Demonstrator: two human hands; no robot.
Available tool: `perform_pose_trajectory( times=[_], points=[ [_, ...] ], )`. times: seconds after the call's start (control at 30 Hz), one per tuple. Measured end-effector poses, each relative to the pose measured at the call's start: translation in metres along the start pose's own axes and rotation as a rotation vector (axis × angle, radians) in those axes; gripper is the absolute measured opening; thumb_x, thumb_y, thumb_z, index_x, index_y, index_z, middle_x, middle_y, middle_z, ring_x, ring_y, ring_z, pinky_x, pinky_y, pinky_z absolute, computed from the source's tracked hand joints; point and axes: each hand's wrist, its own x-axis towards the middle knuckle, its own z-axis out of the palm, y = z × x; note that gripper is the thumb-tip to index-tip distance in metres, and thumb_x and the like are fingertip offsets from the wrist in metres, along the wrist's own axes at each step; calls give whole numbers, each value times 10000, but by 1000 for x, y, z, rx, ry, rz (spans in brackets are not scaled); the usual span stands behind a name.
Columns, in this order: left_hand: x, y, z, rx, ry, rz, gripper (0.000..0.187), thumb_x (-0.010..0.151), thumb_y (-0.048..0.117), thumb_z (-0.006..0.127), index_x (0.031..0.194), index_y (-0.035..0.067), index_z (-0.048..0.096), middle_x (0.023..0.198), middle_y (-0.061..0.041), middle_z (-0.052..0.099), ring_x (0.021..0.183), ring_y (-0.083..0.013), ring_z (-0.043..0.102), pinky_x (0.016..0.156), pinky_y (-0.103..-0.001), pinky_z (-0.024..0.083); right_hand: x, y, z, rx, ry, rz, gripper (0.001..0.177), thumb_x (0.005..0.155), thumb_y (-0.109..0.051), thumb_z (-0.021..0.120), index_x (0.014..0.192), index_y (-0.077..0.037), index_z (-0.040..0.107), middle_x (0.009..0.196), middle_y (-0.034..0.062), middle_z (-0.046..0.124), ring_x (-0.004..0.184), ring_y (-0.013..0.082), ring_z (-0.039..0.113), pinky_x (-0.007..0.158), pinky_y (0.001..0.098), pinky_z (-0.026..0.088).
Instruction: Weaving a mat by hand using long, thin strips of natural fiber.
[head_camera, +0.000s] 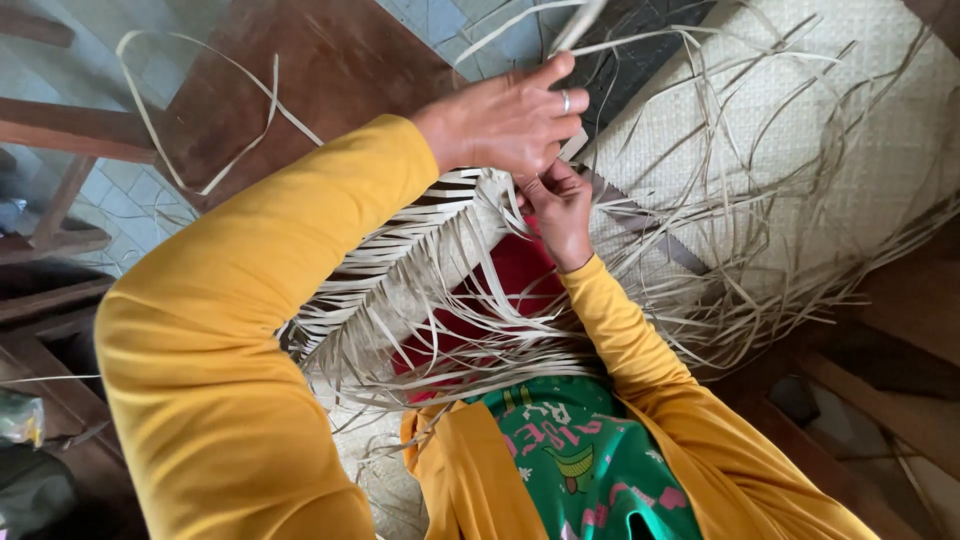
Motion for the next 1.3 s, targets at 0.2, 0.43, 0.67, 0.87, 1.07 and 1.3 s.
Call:
perform_pose_trajectory(
  times=[0.2, 0.43, 0.67, 0.87, 1.07, 1.3],
  points=[
    [-17, 5, -4, 117, 226, 76, 272, 1030, 240, 632, 769, 308, 673, 879, 146, 625, 1030, -159, 582, 1160, -515, 266, 0, 11, -1, 74, 47, 53, 166, 965, 0, 673, 821, -58, 613, 647, 106, 646, 493, 85, 492, 461, 226, 403],
    [-36, 1, -7, 137, 293, 104, 162, 984, 142, 676, 902, 270, 729, 904, 117, 653, 1063, -166, 618, 1171, -512, 265, -4, 17, 5, 229, 54, 10, 53, 992, -41, 684, 1025, -62, 648, 708, 41, 629, 599, 73, 586, 518, 193, 455],
    [-35, -1, -6, 117, 335, 112, 227, 1012, 163, 619, 835, 281, 699, 857, 101, 626, 1014, -198, 624, 1094, -463, 330, -7, 11, 9, 264, 91, 35, 105, 980, -39, 700, 1073, -40, 652, 742, 52, 655, 621, 95, 628, 523, 209, 506],
    [-38, -3, -7, 188, 351, 139, 154, 1002, 169, 609, 909, 241, 709, 916, 84, 638, 998, -171, 584, 1060, -444, 344, -7, 6, 11, 334, 104, 60, 65, 988, -48, 675, 1050, -33, 660, 784, 34, 640, 619, 106, 638, 523, 202, 501],
    [-36, 3, -9, 187, 306, 135, 126, 929, 149, 670, 869, 224, 752, 937, 93, 624, 952, -182, 575, 1063, -453, 361, -3, 1, 10, 325, 127, 117, 72, 1003, -115, 643, 1051, -61, 640, 758, 24, 630, 560, 80, 600, 483, 197, 476],
    [-22, 25, -9, -529, 23, -496, 105, 914, 28, 608, 856, 93, 666, 833, -72, 692, 950, -314, 655, 893, -505, 358, -4, -3, 16, 260, 195, 94, 104, 948, -137, 726, 1008, -112, 644, 798, 35, 645, 550, 113, 640, 478, 211, 498]
  ],
)
